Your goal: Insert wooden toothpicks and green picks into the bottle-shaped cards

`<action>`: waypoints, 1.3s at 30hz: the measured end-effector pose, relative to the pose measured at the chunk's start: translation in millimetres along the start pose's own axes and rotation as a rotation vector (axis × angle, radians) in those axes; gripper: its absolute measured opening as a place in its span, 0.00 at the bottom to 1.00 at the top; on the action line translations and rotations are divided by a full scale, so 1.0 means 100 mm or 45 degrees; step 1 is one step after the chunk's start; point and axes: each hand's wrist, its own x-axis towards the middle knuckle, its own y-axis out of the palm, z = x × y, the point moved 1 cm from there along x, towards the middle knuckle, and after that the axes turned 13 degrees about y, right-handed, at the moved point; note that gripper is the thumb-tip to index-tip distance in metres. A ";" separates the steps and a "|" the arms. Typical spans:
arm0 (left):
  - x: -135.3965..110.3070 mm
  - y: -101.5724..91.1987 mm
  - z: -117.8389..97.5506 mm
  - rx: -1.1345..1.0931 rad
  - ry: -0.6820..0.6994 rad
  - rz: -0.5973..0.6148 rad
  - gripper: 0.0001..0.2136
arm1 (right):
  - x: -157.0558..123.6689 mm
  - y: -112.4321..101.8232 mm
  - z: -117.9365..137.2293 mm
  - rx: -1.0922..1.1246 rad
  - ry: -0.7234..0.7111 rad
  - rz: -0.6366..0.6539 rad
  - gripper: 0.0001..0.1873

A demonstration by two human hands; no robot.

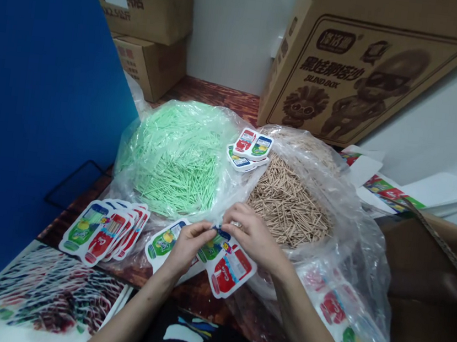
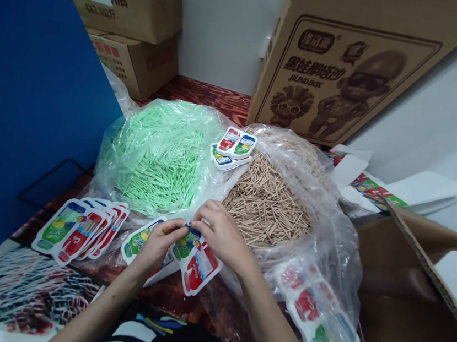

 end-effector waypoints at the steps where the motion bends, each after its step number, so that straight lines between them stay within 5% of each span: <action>1: 0.00 0.00 0.01 -0.020 -0.002 -0.024 0.10 | 0.00 0.00 0.01 -0.053 -0.021 0.058 0.09; 8: 0.03 -0.09 0.12 -0.197 0.054 -0.193 0.07 | -0.09 0.10 -0.05 -0.079 -0.019 0.008 0.10; 13: 0.03 -0.03 0.08 -0.260 -0.001 -0.131 0.08 | -0.14 0.12 -0.14 -0.041 0.061 0.039 0.11; 19: 0.02 -0.12 -0.01 -0.004 -0.357 0.504 0.14 | -0.33 0.18 -0.18 0.233 0.227 -0.117 0.14; 21: 0.02 -0.16 0.01 0.127 -0.395 0.602 0.13 | -0.38 0.23 -0.20 0.309 0.261 -0.098 0.13; 25: 0.01 -0.13 0.02 0.293 -0.321 0.513 0.11 | -0.46 0.29 -0.30 0.283 0.364 -0.164 0.04; 33: -0.08 0.02 0.03 0.525 -0.096 0.420 0.09 | -0.56 0.41 -0.48 -0.046 0.282 -0.496 0.18; 39: -0.17 0.11 0.17 0.463 -0.131 0.320 0.07 | -0.60 0.52 -0.47 -0.114 0.170 -0.617 0.20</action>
